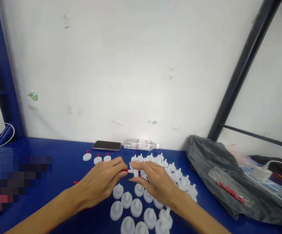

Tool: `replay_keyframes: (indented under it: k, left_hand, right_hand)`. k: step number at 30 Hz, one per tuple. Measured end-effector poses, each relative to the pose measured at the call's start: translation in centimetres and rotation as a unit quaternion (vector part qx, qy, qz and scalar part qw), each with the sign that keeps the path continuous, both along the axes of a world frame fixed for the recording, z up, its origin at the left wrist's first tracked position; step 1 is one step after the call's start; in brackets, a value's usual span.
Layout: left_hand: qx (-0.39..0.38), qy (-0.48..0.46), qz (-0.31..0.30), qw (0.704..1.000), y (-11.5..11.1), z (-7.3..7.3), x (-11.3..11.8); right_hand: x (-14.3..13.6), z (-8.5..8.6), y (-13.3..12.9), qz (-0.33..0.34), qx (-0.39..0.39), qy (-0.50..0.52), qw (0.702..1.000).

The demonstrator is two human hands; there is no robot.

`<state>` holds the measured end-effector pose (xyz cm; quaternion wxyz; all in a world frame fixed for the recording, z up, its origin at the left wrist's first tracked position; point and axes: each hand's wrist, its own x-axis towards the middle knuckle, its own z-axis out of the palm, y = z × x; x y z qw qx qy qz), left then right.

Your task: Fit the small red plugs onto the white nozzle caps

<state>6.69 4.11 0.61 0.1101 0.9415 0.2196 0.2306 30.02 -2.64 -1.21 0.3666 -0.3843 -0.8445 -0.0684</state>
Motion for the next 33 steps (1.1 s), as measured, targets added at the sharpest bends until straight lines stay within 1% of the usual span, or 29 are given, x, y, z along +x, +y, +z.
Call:
replay_keyframes:
  k: [6,11,17,24,27,30,33]
  left_hand:
    - [-0.015,-0.022,-0.009,1.0,-0.3,0.1,0.0]
    - [-0.001,-0.036,-0.012,0.999,-0.5,0.2,0.0]
    - [0.032,0.015,0.011,0.999,-0.6,0.1,0.1]
    - [0.029,0.005,0.0,1.0,-0.6,-0.1,0.1]
    - [0.01,-0.022,-0.006,1.0,-0.5,0.2,0.1]
    - [-0.024,-0.084,-0.002,0.996,-0.6,0.9,0.3]
    - [-0.075,-0.142,0.04,0.986,-0.3,1.6,0.4]
  right_hand:
    - [-0.3,0.0,-0.1,0.015,0.021,0.023,0.999]
    - [-0.8,-0.1,-0.2,0.013,0.05,0.046,0.998]
    - [-0.9,0.0,-0.3,0.01,0.041,0.025,0.999]
    - [-1.0,0.3,-0.5,0.001,0.089,-0.039,0.995]
    - [-0.9,0.4,-0.3,0.0,0.083,-0.025,0.996]
    - [-1.0,0.6,-0.2,-0.025,0.057,0.003,0.998]
    - [-1.0,0.9,-0.2,-0.071,0.036,-0.016,0.997]
